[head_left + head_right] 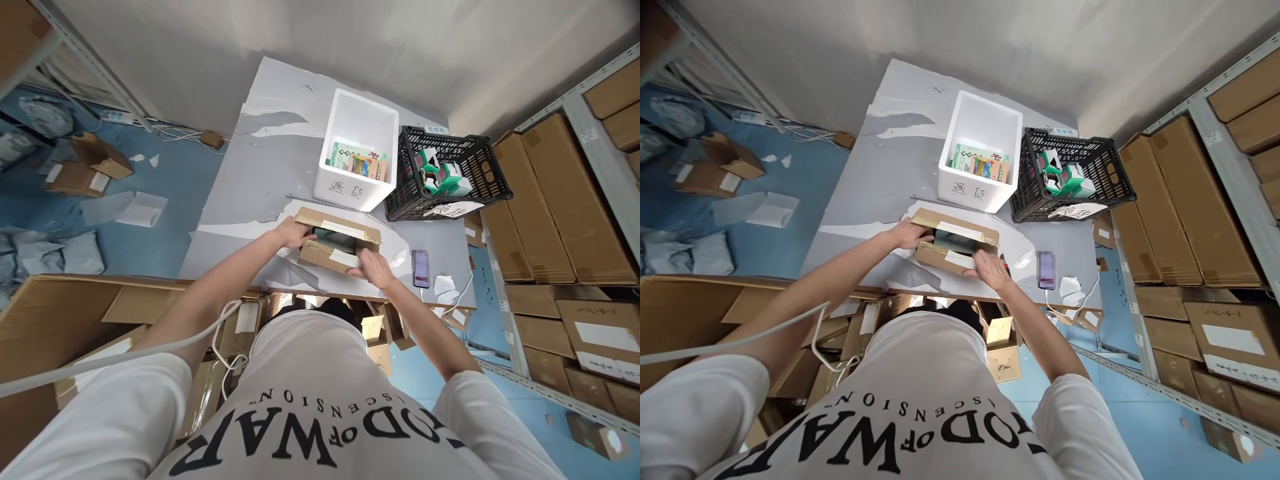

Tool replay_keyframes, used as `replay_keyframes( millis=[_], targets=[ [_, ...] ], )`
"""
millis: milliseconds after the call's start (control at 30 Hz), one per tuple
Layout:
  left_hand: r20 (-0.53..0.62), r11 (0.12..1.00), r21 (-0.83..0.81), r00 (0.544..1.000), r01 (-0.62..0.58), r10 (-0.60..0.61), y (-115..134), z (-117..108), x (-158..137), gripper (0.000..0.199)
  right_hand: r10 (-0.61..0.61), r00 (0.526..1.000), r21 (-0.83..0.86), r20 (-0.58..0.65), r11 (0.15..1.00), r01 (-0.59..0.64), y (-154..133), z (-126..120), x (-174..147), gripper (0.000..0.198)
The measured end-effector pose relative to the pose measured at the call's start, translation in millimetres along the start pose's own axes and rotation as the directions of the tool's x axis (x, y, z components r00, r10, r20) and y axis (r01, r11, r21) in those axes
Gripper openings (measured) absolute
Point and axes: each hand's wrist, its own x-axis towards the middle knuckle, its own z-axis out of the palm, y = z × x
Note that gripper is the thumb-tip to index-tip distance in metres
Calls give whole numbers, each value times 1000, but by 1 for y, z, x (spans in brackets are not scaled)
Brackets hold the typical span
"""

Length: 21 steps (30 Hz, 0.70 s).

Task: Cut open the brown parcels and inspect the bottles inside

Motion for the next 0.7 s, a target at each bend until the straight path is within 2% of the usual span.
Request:
replay_keyframes(
  millis=[167, 300, 400, 467, 533, 567, 633, 700],
  targets=[
    [-19, 998, 36, 998, -57, 58, -1, 2, 6, 71, -135, 990, -64, -48, 989, 132, -4, -2, -18, 34],
    [-1, 996, 65, 999, -54, 54, 5, -6, 9, 79, -128, 991, 26, -49, 991, 130, -16, -11, -43, 26],
    [38, 990, 127, 997, -68, 64, 18, -8, 12, 87, -160, 976, 236, 150, 964, 121, -17, -20, -37, 32],
    [81, 982, 175, 995, -70, 57, 28, -6, 14, 81, -140, 948, 261, 286, 963, 63, -13, -25, -15, 33],
    [130, 982, 185, 991, -46, 22, 38, 0, 16, 67, -67, 935, 140, 347, 990, 19, -7, -29, 17, 32],
    [150, 985, 172, 989, -29, 3, 42, 3, 17, 61, -67, 923, 71, 380, 997, 43, -5, -30, 33, 32],
    [179, 993, 114, 984, 3, -24, 47, 11, 20, 60, -110, 852, -36, 512, 988, 149, -3, -30, 61, 33],
    [193, 998, 50, 981, 28, -37, 48, 17, 23, 67, -109, 769, -100, 630, 971, 219, -4, -28, 78, 31]
  ],
)
